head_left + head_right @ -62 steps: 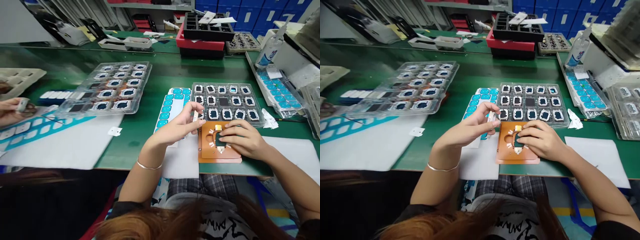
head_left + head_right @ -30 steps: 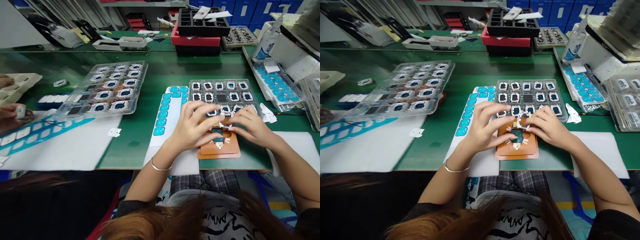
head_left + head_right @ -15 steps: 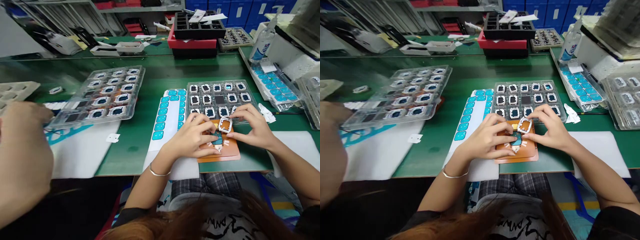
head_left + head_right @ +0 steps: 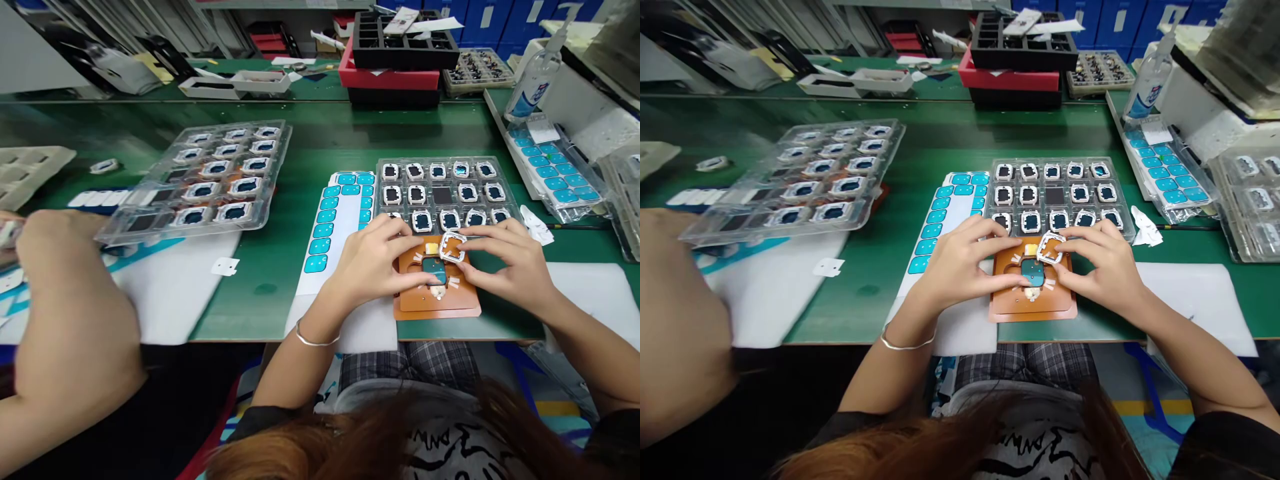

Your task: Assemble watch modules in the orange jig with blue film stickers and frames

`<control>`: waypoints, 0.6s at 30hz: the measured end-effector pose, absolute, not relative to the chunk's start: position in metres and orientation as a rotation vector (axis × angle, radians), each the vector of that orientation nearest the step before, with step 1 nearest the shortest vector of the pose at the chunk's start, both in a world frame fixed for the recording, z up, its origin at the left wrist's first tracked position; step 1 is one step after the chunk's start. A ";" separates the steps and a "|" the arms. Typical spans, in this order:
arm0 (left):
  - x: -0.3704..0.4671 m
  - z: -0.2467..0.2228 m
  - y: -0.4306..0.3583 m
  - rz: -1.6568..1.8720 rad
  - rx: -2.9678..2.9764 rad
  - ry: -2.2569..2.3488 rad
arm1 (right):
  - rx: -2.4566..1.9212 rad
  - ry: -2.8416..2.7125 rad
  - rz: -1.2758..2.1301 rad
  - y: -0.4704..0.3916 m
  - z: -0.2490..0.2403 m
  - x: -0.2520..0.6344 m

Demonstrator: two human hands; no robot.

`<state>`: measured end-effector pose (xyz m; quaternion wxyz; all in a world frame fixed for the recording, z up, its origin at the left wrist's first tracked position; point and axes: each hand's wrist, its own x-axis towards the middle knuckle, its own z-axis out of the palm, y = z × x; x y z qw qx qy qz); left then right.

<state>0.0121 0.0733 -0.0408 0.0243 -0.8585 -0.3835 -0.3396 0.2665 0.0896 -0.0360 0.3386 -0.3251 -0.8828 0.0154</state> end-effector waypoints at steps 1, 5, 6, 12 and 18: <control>0.012 -0.041 0.073 -1.035 -2.651 -1.226 | -0.847 -2.288 0.052 0.089 -0.036 0.266; 0.013 -0.042 0.072 -1.044 -2.673 -1.278 | -0.781 -2.290 0.202 0.084 -0.034 0.261; 0.013 -0.041 0.072 -1.057 -2.689 -1.268 | -0.757 -2.296 0.248 0.082 -0.034 0.260; 0.014 -0.039 0.071 -1.078 -2.781 -1.203 | -0.653 -2.284 0.329 0.077 -0.037 0.252; 0.014 -0.039 0.069 -0.973 -2.842 -1.221 | -0.619 -2.276 0.365 0.080 -0.039 0.253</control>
